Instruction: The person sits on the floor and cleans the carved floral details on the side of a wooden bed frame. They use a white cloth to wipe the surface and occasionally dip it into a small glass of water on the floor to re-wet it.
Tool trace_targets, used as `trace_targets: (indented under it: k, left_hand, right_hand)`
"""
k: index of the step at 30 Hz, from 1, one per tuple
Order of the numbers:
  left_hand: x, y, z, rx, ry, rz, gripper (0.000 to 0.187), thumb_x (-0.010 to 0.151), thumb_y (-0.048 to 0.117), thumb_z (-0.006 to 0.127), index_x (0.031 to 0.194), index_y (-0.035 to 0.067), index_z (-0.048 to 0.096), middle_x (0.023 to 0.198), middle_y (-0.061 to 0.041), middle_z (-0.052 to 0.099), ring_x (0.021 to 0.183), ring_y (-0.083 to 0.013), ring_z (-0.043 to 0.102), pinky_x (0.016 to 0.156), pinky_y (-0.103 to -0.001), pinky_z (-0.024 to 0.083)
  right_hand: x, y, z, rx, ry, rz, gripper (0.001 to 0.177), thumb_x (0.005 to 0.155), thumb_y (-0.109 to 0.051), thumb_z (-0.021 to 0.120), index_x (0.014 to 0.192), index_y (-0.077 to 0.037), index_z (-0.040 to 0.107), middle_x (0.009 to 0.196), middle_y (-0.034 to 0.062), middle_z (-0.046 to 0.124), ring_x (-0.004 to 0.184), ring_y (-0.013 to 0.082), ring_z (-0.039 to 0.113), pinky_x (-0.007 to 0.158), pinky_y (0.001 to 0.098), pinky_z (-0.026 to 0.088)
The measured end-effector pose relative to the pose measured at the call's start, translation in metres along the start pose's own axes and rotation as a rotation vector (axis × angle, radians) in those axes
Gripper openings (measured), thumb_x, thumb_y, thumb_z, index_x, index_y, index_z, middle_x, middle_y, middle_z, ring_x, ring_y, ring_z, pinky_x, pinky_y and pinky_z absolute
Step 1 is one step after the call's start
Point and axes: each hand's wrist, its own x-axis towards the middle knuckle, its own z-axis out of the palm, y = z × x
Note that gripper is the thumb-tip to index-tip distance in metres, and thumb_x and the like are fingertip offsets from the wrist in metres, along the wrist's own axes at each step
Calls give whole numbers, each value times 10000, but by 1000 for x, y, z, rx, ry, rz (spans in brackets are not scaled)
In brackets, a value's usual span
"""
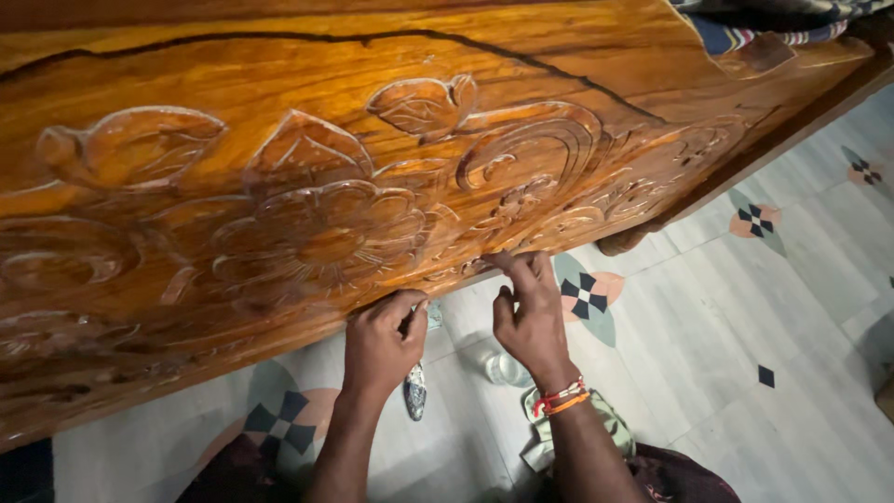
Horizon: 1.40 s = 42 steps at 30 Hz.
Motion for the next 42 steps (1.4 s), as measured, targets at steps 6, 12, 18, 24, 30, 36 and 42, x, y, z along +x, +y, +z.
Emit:
trace_targets:
  k: [6,12,18,24,30,36,42]
  left_hand:
    - [1,2,3,16,15,42,83,852,77,719,934,71,723,870,-140,751,795,-343,731,699,-419,573]
    - [1,0,6,31,9,63,73,863,85,721,934,65,724,883,-141,751,810,-340,732,716,-416,576]
    - [3,5,8,32,2,54,58,872,91,712,924,69,727,853,-139,747,774,-332,731,700,-405,573]
    - [-2,7,10,34,-3,6,55,889,109,712,931,75,723,828,-134,741,748,-316,732,677,-390,568]
    - [-7,14,5,26,-41,-1,91,886,115,706,965,74,723,893,-130,757,795,-308,745,691,-387,580]
    - [-15,17,-6,90,-108,10,157,873,128,708,1020,80,734,949,-149,755,833,-331,737,718,-414,576]
    - [-17,27,-18,155,-148,-16,151,869,154,715,1004,90,740,906,-144,755,818,-338,728,742,-439,563]
  right_hand:
    - [3,2,-10,52,-17,168,534,751,134,516,1206,-95,678,1014,116,560,681,183,548,608,302,495]
    - [-8,23,-18,65,44,310,524,790,89,588,1276,-97,649,1032,101,587,663,162,567,625,285,504]
    - [-101,129,-57,-200,208,678,375,865,-47,673,1239,-66,690,1139,137,681,866,217,674,729,329,571]
    - [-233,253,-94,-692,-356,884,376,887,-322,659,1119,-56,790,1046,236,742,1094,440,677,949,481,546]
    - [-200,202,-93,-635,-559,1154,516,849,-536,694,1000,-56,808,1088,213,754,1085,398,706,957,464,555]
    - [-186,128,-125,-451,-513,882,275,766,-318,743,931,-107,807,913,182,795,866,328,778,797,424,596]
    - [-189,18,-132,60,-664,959,219,786,-154,895,946,-81,764,727,38,765,696,135,688,667,319,537]
